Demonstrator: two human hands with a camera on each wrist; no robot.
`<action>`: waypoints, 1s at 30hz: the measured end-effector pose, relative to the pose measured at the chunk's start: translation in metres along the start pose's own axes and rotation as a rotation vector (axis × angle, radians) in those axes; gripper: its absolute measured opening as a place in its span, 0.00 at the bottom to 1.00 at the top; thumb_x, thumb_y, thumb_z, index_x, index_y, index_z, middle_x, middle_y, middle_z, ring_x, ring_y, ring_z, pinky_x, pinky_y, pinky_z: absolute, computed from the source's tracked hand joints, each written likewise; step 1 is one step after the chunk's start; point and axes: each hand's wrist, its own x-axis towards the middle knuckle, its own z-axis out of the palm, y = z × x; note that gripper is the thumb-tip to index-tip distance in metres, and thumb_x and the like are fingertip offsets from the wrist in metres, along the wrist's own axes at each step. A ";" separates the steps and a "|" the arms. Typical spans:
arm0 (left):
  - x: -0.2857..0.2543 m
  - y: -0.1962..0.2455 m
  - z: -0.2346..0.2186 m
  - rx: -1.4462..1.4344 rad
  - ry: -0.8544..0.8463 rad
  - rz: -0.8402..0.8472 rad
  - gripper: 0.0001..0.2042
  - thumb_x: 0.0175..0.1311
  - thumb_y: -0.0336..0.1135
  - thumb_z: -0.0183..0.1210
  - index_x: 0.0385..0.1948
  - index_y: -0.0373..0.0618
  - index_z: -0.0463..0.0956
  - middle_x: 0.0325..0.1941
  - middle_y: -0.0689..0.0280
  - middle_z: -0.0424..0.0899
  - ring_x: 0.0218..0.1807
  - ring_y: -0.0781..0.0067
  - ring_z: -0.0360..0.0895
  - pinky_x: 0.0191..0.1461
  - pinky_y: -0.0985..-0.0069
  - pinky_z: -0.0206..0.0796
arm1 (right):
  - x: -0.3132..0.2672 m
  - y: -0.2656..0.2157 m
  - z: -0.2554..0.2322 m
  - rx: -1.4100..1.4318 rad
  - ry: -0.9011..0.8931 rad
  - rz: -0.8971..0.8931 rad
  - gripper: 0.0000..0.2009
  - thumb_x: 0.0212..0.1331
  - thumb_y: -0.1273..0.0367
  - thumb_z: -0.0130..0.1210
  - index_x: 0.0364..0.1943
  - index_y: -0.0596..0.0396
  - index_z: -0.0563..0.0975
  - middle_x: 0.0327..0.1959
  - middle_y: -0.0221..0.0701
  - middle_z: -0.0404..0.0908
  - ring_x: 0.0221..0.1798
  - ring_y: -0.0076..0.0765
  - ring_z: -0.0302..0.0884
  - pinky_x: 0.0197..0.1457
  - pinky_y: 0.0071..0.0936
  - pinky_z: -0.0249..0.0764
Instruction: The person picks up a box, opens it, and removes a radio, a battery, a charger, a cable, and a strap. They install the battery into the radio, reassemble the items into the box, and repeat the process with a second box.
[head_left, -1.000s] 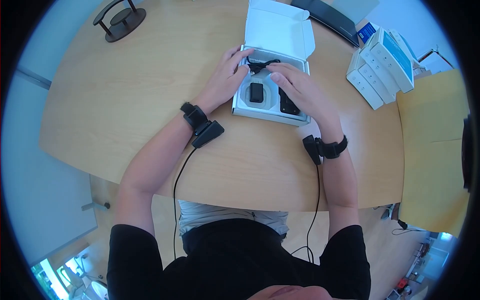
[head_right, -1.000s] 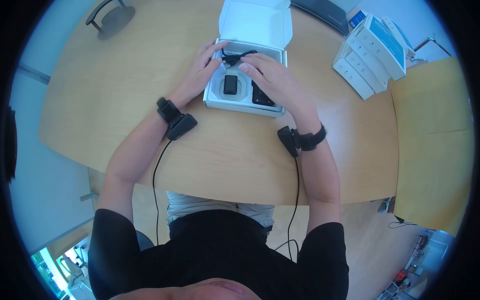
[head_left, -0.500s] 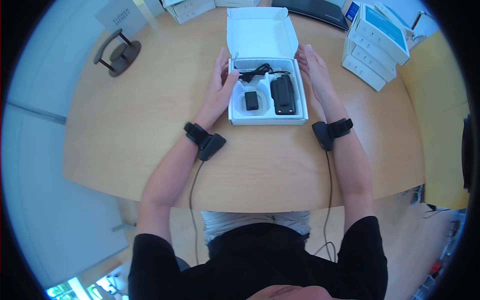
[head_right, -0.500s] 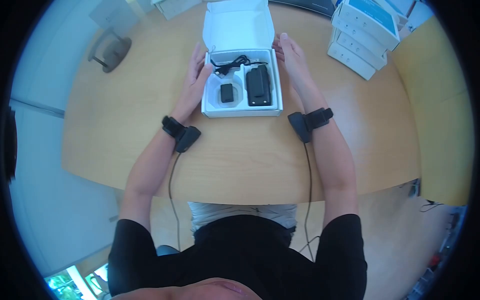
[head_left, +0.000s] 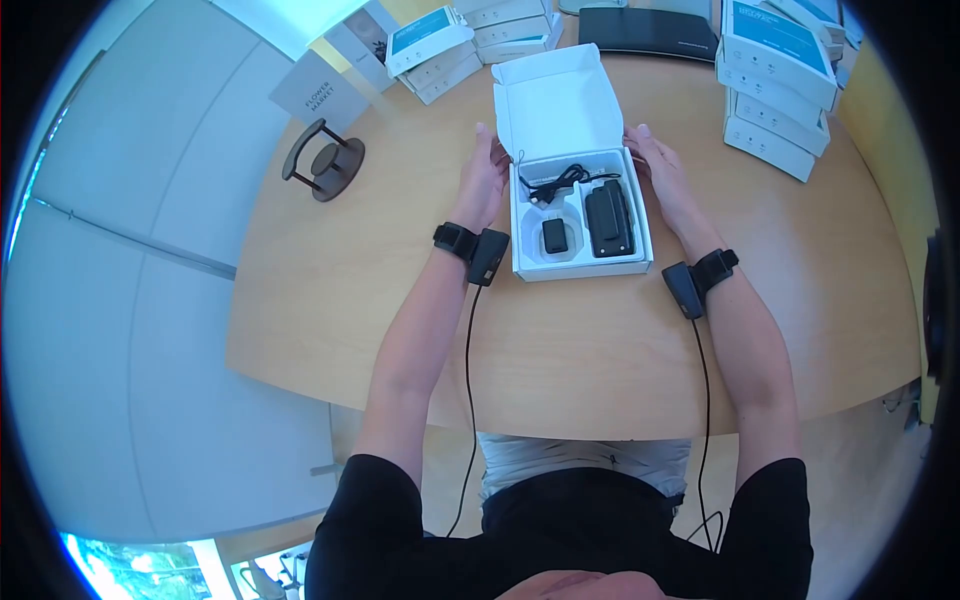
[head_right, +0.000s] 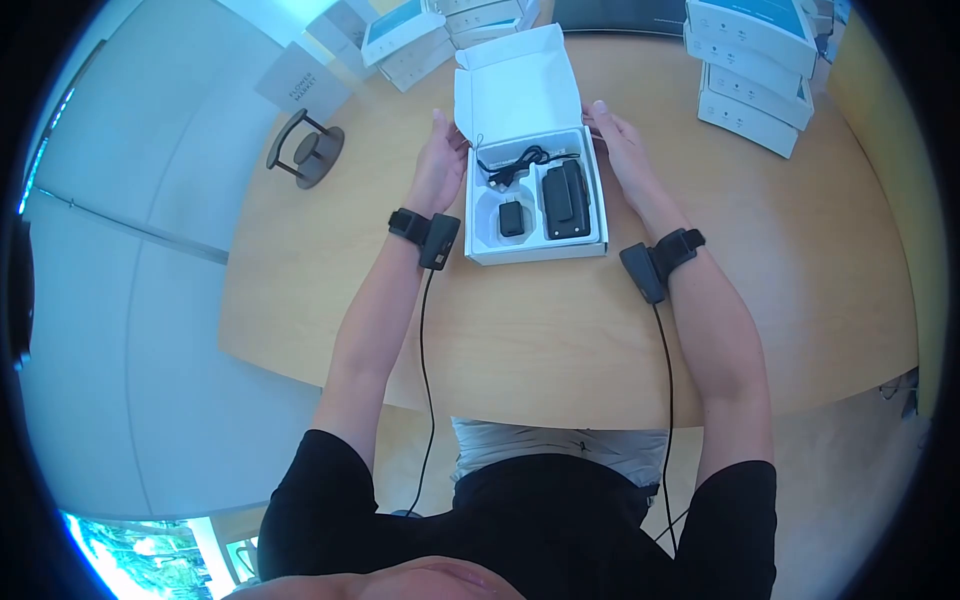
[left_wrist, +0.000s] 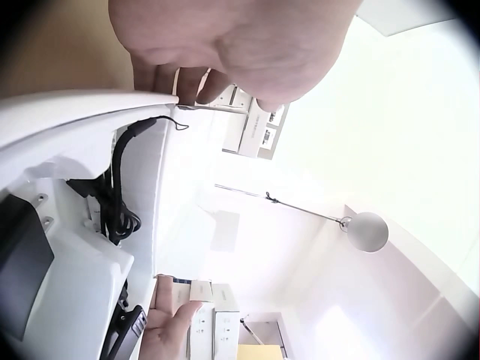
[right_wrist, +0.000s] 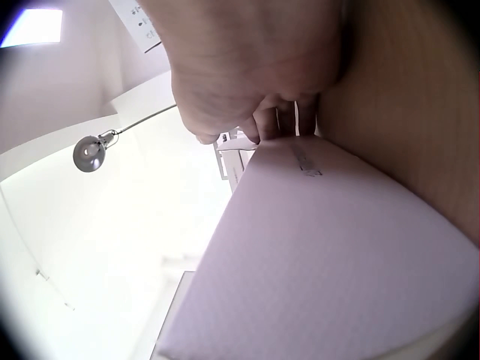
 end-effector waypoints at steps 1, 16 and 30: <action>0.001 0.001 0.002 -0.009 0.004 0.009 0.30 0.84 0.61 0.47 0.66 0.40 0.74 0.64 0.60 0.83 0.65 0.68 0.76 0.73 0.66 0.64 | 0.000 0.000 0.000 0.005 -0.001 -0.005 0.33 0.82 0.44 0.43 0.70 0.61 0.77 0.64 0.41 0.84 0.65 0.34 0.78 0.73 0.33 0.68; -0.046 0.007 -0.009 0.050 -0.263 0.148 0.25 0.81 0.31 0.51 0.77 0.40 0.63 0.78 0.64 0.70 0.78 0.72 0.65 0.83 0.69 0.53 | 0.008 0.014 -0.005 0.015 -0.014 0.000 0.30 0.82 0.45 0.47 0.59 0.60 0.83 0.51 0.29 0.86 0.54 0.24 0.79 0.65 0.25 0.71; -0.066 -0.005 -0.001 0.109 -0.181 0.173 0.29 0.88 0.48 0.45 0.82 0.46 0.55 0.85 0.65 0.61 0.82 0.69 0.60 0.85 0.64 0.49 | 0.000 0.011 0.001 -0.033 -0.055 -0.055 0.31 0.85 0.47 0.41 0.67 0.61 0.78 0.60 0.32 0.84 0.61 0.25 0.77 0.68 0.25 0.70</action>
